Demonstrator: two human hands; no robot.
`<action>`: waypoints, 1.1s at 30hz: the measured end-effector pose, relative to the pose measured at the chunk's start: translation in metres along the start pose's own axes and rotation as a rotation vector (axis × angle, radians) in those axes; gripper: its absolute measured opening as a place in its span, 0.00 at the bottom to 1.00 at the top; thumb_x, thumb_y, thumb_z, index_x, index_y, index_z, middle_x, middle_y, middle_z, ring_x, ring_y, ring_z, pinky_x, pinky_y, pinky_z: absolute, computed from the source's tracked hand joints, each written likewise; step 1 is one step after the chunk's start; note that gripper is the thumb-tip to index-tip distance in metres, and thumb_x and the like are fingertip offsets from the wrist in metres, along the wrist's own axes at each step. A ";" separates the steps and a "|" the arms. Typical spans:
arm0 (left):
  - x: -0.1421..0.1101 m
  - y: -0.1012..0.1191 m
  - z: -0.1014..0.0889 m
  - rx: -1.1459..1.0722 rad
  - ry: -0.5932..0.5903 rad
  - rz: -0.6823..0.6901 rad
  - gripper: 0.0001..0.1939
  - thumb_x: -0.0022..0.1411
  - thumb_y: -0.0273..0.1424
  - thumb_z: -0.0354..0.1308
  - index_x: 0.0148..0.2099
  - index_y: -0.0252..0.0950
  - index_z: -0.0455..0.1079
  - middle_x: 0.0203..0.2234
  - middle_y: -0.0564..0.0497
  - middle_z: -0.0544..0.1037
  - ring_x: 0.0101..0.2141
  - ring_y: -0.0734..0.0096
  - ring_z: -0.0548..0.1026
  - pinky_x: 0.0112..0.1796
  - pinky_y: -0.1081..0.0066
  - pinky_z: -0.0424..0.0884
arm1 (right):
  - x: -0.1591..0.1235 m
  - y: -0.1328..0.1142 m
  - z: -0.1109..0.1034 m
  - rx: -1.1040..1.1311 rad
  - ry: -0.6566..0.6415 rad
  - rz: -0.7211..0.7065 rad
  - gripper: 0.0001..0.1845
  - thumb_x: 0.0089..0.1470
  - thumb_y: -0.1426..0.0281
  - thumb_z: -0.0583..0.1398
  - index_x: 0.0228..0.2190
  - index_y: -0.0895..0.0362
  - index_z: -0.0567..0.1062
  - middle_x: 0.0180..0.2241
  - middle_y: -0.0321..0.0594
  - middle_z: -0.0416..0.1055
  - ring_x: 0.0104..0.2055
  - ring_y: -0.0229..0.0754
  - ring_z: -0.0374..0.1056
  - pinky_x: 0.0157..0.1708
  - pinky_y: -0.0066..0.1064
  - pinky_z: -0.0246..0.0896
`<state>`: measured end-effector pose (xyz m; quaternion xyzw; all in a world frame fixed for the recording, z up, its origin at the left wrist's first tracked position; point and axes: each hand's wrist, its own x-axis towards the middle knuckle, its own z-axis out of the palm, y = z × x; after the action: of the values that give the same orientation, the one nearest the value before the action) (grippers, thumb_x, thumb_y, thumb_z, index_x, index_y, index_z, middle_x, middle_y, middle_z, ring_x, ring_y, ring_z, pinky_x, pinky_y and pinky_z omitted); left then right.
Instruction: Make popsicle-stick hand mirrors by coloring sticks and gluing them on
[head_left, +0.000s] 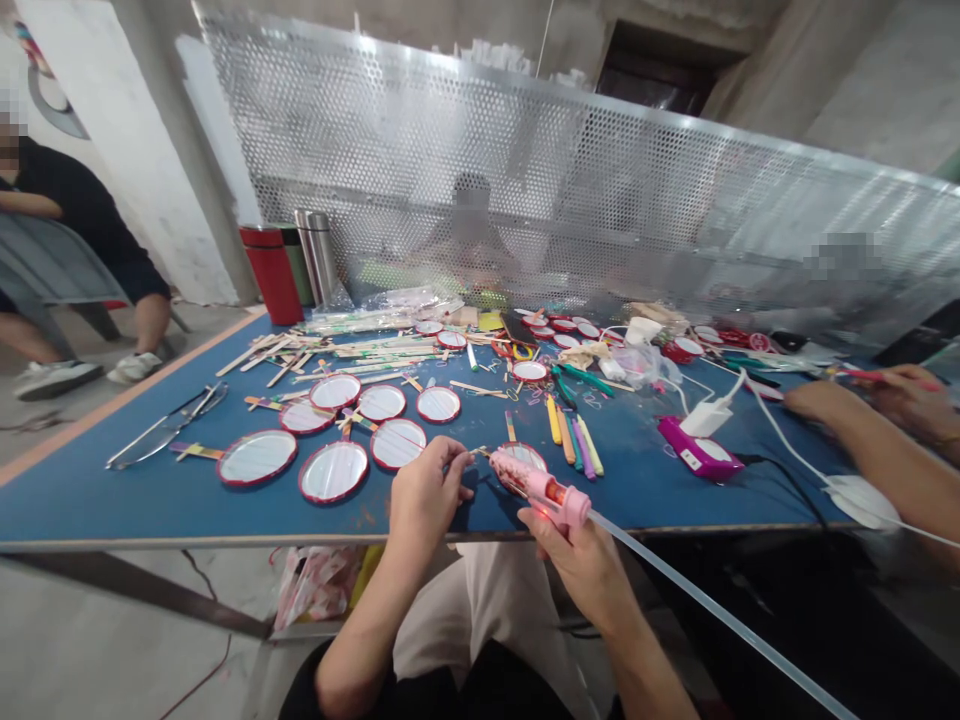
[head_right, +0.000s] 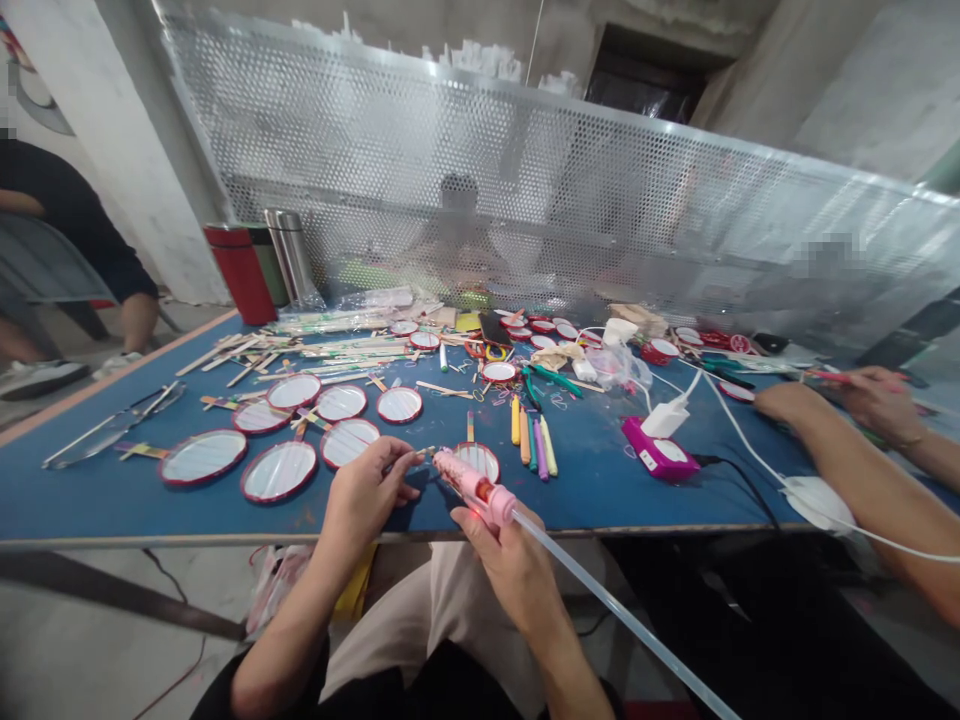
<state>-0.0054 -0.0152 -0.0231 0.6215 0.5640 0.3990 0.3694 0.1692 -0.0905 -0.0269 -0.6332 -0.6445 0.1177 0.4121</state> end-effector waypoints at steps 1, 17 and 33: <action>0.000 0.000 0.000 -0.001 -0.004 0.000 0.06 0.62 0.37 0.52 0.35 0.43 0.68 0.23 0.57 0.81 0.22 0.69 0.80 0.25 0.75 0.69 | -0.001 0.001 0.001 -0.019 0.023 -0.008 0.32 0.57 0.42 0.51 0.24 0.57 0.75 0.13 0.36 0.67 0.15 0.41 0.64 0.20 0.30 0.59; -0.001 0.001 -0.002 -0.020 -0.025 -0.011 0.07 0.62 0.37 0.52 0.35 0.43 0.68 0.23 0.57 0.81 0.22 0.69 0.80 0.25 0.75 0.70 | -0.004 0.004 0.003 -0.077 0.067 -0.099 0.31 0.60 0.46 0.52 0.29 0.60 0.78 0.13 0.34 0.67 0.15 0.39 0.64 0.19 0.29 0.60; 0.001 0.000 -0.001 -0.060 -0.025 -0.028 0.05 0.63 0.34 0.52 0.35 0.41 0.68 0.25 0.55 0.82 0.21 0.70 0.80 0.23 0.76 0.71 | 0.000 -0.009 -0.006 -0.069 -0.064 -0.072 0.29 0.60 0.46 0.51 0.29 0.56 0.78 0.13 0.35 0.68 0.16 0.41 0.65 0.21 0.30 0.62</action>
<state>-0.0061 -0.0144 -0.0227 0.6071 0.5555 0.4028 0.4006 0.1663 -0.0941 -0.0171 -0.6192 -0.6835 0.1009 0.3730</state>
